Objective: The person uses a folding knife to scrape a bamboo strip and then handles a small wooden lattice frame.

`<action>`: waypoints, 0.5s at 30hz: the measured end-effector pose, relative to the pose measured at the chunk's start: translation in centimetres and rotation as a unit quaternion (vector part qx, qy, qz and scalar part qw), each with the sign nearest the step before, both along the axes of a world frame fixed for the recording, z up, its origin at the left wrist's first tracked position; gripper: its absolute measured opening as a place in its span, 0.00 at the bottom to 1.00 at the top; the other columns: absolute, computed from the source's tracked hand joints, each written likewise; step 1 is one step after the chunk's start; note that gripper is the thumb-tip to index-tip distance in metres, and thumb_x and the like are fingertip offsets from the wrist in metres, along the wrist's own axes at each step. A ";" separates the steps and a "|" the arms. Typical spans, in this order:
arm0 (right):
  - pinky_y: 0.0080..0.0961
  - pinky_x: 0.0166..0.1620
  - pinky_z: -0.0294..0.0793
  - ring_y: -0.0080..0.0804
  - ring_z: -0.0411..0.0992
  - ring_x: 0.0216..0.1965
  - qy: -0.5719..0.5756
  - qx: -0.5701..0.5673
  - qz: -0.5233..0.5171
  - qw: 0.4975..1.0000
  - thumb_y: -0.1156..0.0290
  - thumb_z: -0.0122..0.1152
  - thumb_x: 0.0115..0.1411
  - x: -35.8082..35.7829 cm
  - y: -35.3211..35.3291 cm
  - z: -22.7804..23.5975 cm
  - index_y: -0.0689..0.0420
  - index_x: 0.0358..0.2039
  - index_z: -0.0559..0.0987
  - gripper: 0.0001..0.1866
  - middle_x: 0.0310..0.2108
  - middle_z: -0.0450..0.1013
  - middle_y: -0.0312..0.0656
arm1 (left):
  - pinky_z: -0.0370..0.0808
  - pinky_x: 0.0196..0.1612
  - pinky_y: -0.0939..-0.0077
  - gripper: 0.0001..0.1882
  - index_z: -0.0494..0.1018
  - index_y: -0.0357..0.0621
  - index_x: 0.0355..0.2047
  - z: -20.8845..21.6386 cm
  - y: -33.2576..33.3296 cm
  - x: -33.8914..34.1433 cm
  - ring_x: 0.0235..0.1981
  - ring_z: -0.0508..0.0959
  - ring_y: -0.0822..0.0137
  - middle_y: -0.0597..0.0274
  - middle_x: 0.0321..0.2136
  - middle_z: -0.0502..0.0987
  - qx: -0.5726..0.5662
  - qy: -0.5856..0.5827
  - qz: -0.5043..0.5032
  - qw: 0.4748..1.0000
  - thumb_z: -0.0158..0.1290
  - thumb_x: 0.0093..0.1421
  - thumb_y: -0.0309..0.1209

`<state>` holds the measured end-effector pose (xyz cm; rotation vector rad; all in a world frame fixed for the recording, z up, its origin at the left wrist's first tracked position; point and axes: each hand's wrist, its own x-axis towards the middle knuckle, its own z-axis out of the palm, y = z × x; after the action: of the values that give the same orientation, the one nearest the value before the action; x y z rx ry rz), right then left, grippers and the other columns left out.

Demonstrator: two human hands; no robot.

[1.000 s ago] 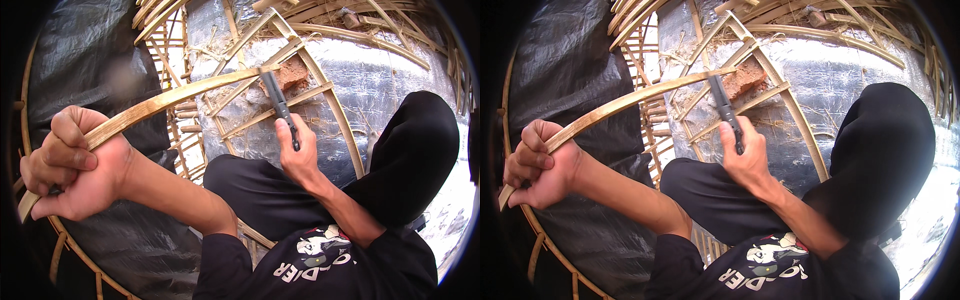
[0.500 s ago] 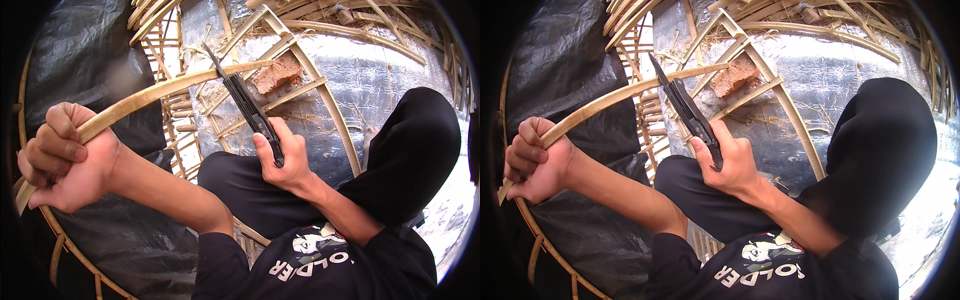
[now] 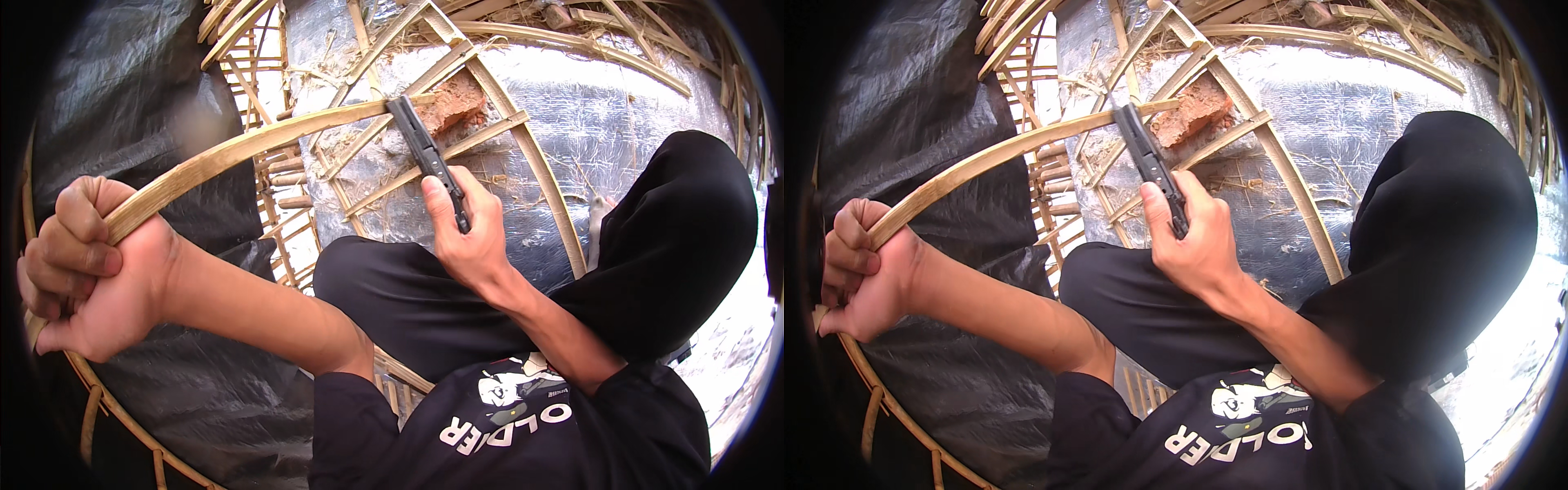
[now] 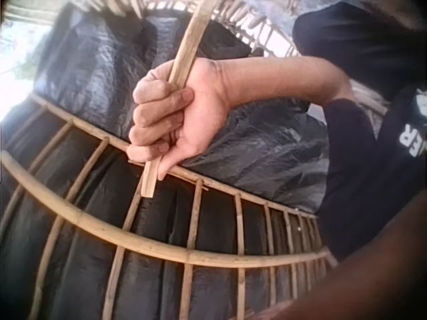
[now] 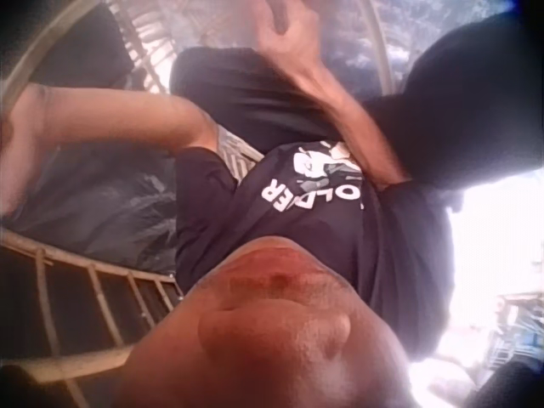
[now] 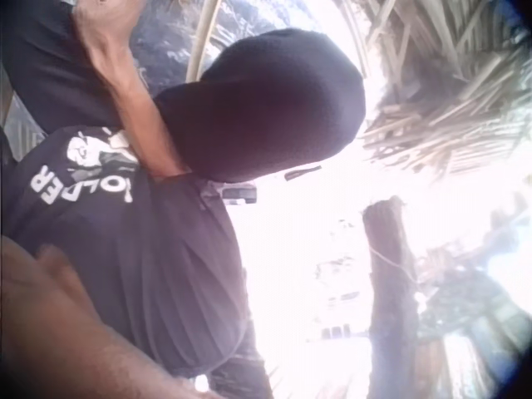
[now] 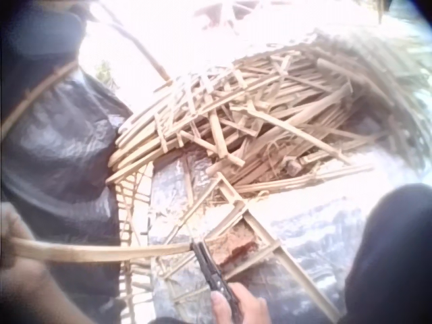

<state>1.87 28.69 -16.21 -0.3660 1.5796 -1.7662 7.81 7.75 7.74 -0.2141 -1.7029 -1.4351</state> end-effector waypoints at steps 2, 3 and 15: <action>0.28 0.19 0.63 0.23 0.66 0.13 0.008 0.001 -0.019 1.000 0.65 0.59 0.66 0.1 -0.2 -0.8 0.63 0.33 0.75 0.12 0.12 0.66 0.41 | 0.44 0.18 0.83 0.31 0.57 0.58 0.14 0.1 0.1 -0.2 0.08 0.47 0.81 0.79 0.08 0.50 -0.006 0.003 0.017 1.000 0.36 0.65 0.65; 0.27 0.19 0.62 0.22 0.65 0.14 0.015 -0.001 -0.034 0.999 0.65 0.58 0.67 0.1 -0.3 -1.0 0.63 0.33 0.75 0.12 0.12 0.65 0.40 | 0.43 0.17 0.83 0.31 0.57 0.58 0.14 0.1 0.1 -0.3 0.08 0.47 0.81 0.79 0.07 0.51 -0.010 0.004 0.026 1.000 0.37 0.66 0.64; 0.38 0.20 0.68 0.50 0.74 0.16 0.036 0.111 0.050 0.992 0.67 0.59 0.64 -1.2 -0.1 -1.3 0.63 0.37 0.72 0.11 0.13 0.68 0.50 | 0.45 0.17 0.83 0.29 0.58 0.58 0.15 -0.1 -1.0 0.1 0.08 0.47 0.81 0.79 0.07 0.51 0.006 0.002 0.012 1.000 0.38 0.66 0.62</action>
<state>0.69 28.55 -17.48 -0.3967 1.7573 -1.4995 7.88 6.70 7.60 -0.1883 -1.6883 -1.4266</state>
